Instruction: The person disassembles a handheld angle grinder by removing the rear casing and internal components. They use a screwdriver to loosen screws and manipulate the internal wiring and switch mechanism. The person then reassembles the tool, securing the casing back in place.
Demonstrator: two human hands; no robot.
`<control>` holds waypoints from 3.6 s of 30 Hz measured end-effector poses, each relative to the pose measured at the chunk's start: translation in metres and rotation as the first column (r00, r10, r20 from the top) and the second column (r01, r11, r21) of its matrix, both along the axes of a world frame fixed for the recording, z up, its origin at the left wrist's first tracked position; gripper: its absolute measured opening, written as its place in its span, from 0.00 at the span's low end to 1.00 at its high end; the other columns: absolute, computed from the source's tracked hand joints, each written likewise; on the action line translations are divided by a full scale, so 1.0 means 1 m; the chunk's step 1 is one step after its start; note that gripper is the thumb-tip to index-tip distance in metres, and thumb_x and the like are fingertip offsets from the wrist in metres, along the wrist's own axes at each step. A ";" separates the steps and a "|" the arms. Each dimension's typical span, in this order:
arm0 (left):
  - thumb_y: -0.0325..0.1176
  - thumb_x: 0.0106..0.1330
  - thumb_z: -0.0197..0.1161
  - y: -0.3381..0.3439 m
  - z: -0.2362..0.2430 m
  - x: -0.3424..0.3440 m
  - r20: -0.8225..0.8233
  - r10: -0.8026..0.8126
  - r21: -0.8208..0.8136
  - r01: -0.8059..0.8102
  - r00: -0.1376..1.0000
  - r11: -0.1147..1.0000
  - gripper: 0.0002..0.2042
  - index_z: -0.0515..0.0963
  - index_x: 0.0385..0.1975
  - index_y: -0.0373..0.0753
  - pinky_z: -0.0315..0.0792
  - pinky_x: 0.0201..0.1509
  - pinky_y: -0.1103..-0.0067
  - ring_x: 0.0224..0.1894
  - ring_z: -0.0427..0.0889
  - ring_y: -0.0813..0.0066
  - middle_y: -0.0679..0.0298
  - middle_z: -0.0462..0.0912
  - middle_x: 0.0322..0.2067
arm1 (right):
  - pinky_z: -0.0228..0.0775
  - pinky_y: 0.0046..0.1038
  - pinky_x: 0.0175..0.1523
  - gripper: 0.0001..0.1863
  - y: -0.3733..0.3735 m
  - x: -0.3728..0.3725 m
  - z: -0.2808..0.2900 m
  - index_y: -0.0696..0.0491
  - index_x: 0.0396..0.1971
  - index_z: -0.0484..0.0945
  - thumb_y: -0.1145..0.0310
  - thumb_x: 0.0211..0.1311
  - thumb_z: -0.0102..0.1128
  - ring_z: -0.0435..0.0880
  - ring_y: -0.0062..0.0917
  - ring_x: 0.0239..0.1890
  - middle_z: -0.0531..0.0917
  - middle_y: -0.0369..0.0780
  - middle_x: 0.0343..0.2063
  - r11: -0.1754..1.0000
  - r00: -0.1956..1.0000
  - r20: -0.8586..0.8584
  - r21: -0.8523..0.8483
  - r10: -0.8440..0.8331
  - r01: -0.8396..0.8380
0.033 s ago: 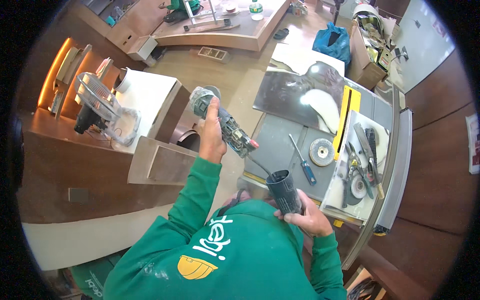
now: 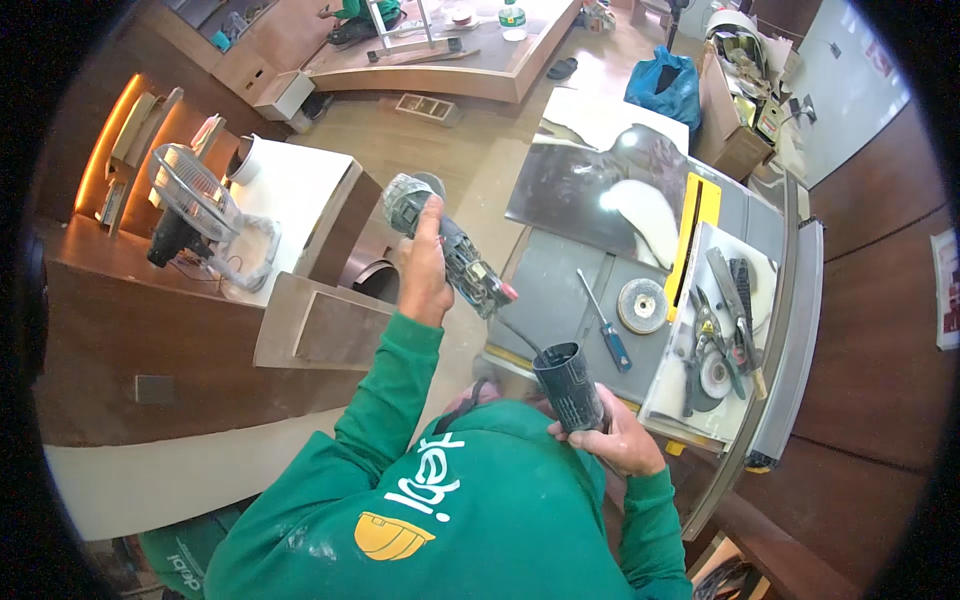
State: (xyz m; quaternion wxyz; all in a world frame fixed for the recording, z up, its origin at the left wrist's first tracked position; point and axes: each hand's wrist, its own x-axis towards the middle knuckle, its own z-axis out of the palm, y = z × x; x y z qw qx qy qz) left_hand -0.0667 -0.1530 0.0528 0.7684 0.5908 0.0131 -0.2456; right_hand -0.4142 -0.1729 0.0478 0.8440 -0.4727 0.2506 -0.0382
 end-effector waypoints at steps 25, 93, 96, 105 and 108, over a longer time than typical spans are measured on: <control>0.51 0.70 0.75 -0.031 -0.101 -0.036 -0.283 -0.218 0.114 0.258 0.934 0.959 0.23 0.81 0.43 0.33 0.80 0.37 0.71 0.34 0.81 0.76 0.64 0.82 0.37 | 0.55 0.18 0.22 0.38 0.056 -0.052 -0.015 0.59 0.50 0.82 0.33 0.77 0.52 0.70 0.13 0.17 0.82 0.35 0.25 0.965 0.913 -0.317 -0.038 -0.257 0.259; 0.52 0.72 0.72 0.010 -0.078 0.052 -0.073 -0.008 0.006 0.008 0.997 1.000 0.26 0.79 0.48 0.31 0.86 0.38 0.66 0.35 0.87 0.68 0.61 0.83 0.39 | 0.80 0.41 0.43 0.27 0.029 0.051 0.015 0.61 0.57 0.80 0.63 0.62 0.72 0.88 0.48 0.34 0.87 0.53 0.32 0.582 0.896 0.031 -0.750 -0.444 0.314; 0.52 0.73 0.72 0.016 -0.078 0.062 -0.081 0.000 -0.031 -0.003 0.997 1.000 0.25 0.79 0.47 0.32 0.86 0.39 0.66 0.35 0.87 0.69 0.62 0.83 0.38 | 0.79 0.38 0.44 0.27 0.017 0.052 0.028 0.62 0.57 0.80 0.62 0.63 0.72 0.88 0.42 0.34 0.87 0.52 0.33 0.645 0.938 -0.048 -0.738 -0.343 0.198; 0.52 0.76 0.69 0.010 -0.038 0.053 -0.039 -0.048 -0.220 0.038 0.998 0.975 0.20 0.78 0.48 0.40 0.81 0.33 0.70 0.30 0.82 0.73 0.68 0.78 0.33 | 0.73 0.25 0.30 0.23 -0.002 0.059 0.002 0.59 0.42 0.83 0.50 0.75 0.66 0.80 0.18 0.24 0.81 0.35 0.26 0.982 0.985 -0.165 -0.187 -0.056 0.024; 0.53 0.76 0.68 0.010 -0.031 0.053 0.006 -0.060 -0.233 0.060 0.998 0.971 0.20 0.77 0.49 0.41 0.79 0.31 0.72 0.29 0.81 0.74 0.69 0.76 0.33 | 0.74 0.25 0.31 0.23 -0.001 0.066 0.004 0.59 0.40 0.84 0.50 0.72 0.67 0.81 0.19 0.25 0.83 0.36 0.27 0.973 0.980 -0.177 -0.224 -0.095 0.053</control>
